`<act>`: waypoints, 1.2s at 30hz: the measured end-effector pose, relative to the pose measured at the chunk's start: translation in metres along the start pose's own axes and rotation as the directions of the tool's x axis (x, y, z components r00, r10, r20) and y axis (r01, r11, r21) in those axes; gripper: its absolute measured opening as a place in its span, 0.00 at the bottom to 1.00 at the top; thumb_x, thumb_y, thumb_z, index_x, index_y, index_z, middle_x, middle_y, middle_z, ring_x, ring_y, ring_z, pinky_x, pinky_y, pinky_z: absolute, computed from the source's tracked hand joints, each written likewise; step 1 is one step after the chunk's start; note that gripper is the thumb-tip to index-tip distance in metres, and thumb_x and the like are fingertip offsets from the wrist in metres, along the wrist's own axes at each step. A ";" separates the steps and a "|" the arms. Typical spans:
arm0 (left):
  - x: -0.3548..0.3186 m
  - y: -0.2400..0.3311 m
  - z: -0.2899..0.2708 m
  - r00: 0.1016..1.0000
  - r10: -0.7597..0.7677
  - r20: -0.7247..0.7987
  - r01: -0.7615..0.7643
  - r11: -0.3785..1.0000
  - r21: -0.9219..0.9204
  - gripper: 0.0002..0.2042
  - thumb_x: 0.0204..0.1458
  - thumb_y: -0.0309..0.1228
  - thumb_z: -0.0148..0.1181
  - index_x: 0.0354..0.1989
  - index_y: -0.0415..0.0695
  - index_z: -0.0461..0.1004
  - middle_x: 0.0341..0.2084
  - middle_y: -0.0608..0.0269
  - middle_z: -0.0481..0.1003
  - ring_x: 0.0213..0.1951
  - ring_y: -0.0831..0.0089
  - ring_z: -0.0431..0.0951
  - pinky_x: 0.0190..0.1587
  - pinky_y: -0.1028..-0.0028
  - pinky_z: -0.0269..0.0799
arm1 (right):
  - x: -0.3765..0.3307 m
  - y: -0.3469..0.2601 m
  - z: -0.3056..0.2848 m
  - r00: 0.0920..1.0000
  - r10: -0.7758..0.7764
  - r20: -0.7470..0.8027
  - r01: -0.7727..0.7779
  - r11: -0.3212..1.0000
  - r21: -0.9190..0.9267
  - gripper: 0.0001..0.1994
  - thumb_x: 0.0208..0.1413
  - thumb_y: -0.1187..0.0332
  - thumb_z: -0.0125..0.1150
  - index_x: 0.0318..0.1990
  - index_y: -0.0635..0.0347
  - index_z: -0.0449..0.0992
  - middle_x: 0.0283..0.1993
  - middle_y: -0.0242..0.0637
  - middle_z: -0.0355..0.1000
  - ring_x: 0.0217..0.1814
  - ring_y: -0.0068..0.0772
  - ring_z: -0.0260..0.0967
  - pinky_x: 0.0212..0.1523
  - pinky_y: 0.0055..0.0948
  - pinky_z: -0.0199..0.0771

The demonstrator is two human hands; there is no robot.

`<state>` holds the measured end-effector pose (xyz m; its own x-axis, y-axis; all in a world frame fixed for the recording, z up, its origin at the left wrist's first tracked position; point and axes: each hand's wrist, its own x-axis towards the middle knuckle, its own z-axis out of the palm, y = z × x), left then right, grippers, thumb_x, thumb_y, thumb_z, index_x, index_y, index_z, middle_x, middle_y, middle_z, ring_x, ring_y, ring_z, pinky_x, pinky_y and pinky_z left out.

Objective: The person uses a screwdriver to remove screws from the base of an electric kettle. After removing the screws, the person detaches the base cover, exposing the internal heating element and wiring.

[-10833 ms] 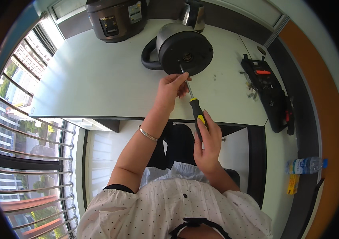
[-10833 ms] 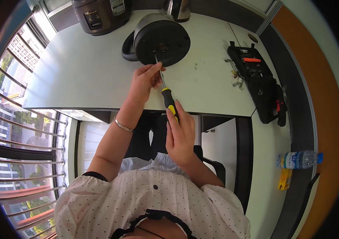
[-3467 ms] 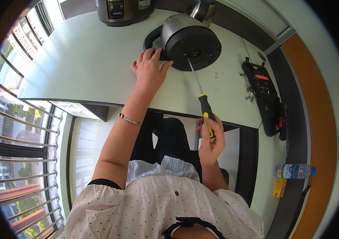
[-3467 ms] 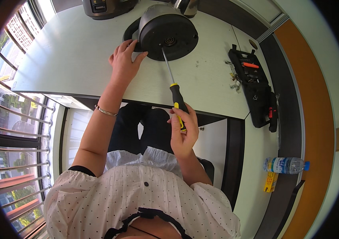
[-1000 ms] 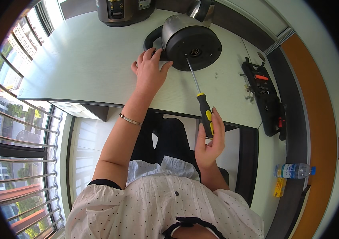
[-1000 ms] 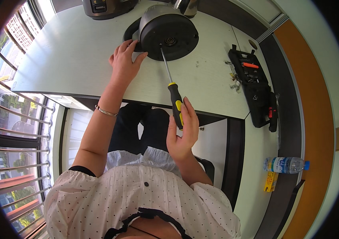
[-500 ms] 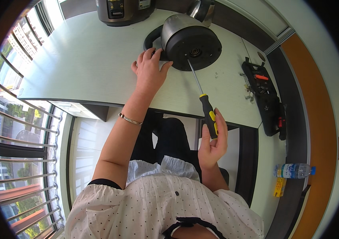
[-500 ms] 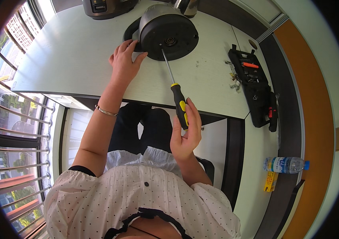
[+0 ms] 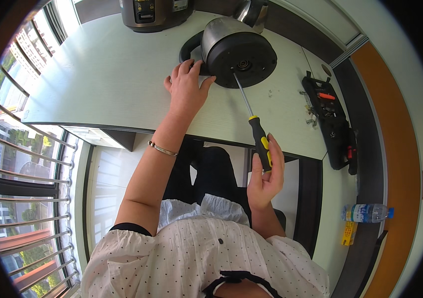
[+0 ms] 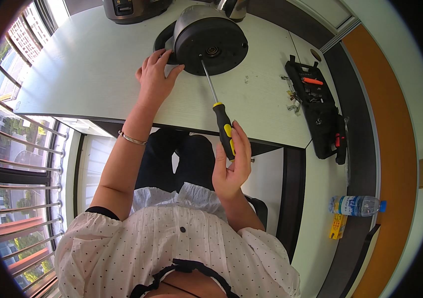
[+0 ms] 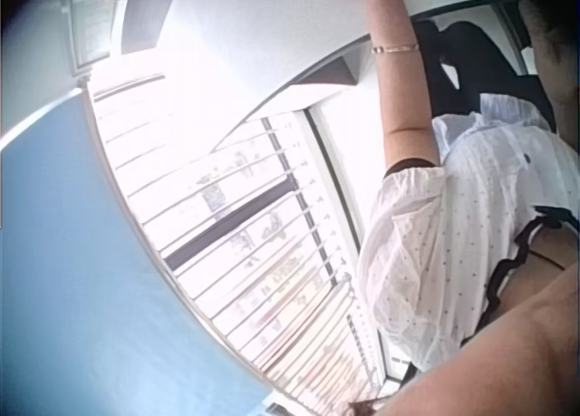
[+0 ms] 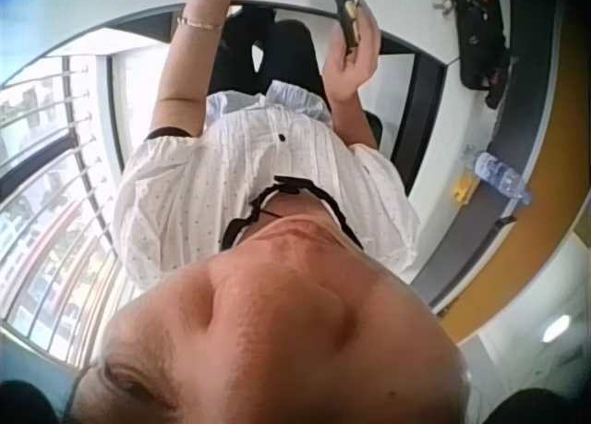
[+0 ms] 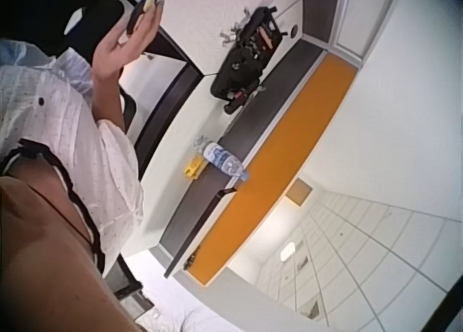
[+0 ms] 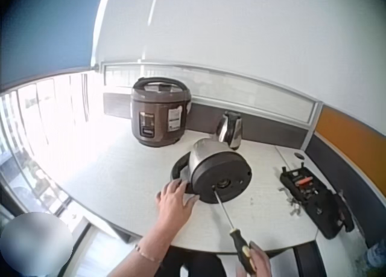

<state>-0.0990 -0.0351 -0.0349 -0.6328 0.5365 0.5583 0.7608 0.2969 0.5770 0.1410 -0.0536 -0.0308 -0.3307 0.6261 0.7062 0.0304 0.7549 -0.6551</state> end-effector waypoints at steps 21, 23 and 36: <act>-0.001 0.001 -0.001 1.000 0.008 0.003 -0.008 1.000 0.010 0.23 0.46 0.42 0.62 0.50 0.45 0.69 0.52 0.58 0.65 0.57 0.59 0.60 0.55 0.47 0.49 | 0.001 0.002 0.000 0.999 -0.020 -0.026 0.020 1.000 -0.024 0.17 0.53 0.78 0.54 0.51 0.72 0.66 0.54 0.55 0.64 0.54 0.44 0.66 0.50 0.28 0.70; 0.000 0.000 0.000 1.000 0.011 0.001 -0.011 1.000 0.009 0.23 0.46 0.42 0.61 0.50 0.45 0.69 0.52 0.58 0.65 0.57 0.59 0.60 0.55 0.47 0.49 | 0.001 0.002 0.000 0.999 -0.019 -0.029 0.019 1.000 -0.022 0.17 0.53 0.78 0.54 0.51 0.72 0.66 0.54 0.55 0.64 0.54 0.44 0.66 0.50 0.28 0.70; 0.000 0.000 0.000 1.000 0.003 0.003 -0.003 1.000 0.001 0.23 0.47 0.41 0.61 0.50 0.44 0.70 0.52 0.58 0.65 0.58 0.59 0.60 0.55 0.46 0.48 | -0.002 0.003 -0.002 0.999 0.040 0.014 -0.041 0.998 0.040 0.18 0.54 0.81 0.51 0.54 0.71 0.64 0.58 0.53 0.61 0.60 0.42 0.61 0.58 0.33 0.61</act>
<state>-0.0990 -0.0355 -0.0350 -0.6300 0.5400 0.5582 0.7630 0.2963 0.5745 0.1440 -0.0518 -0.0335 -0.3424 0.6530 0.6755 0.0063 0.7206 -0.6934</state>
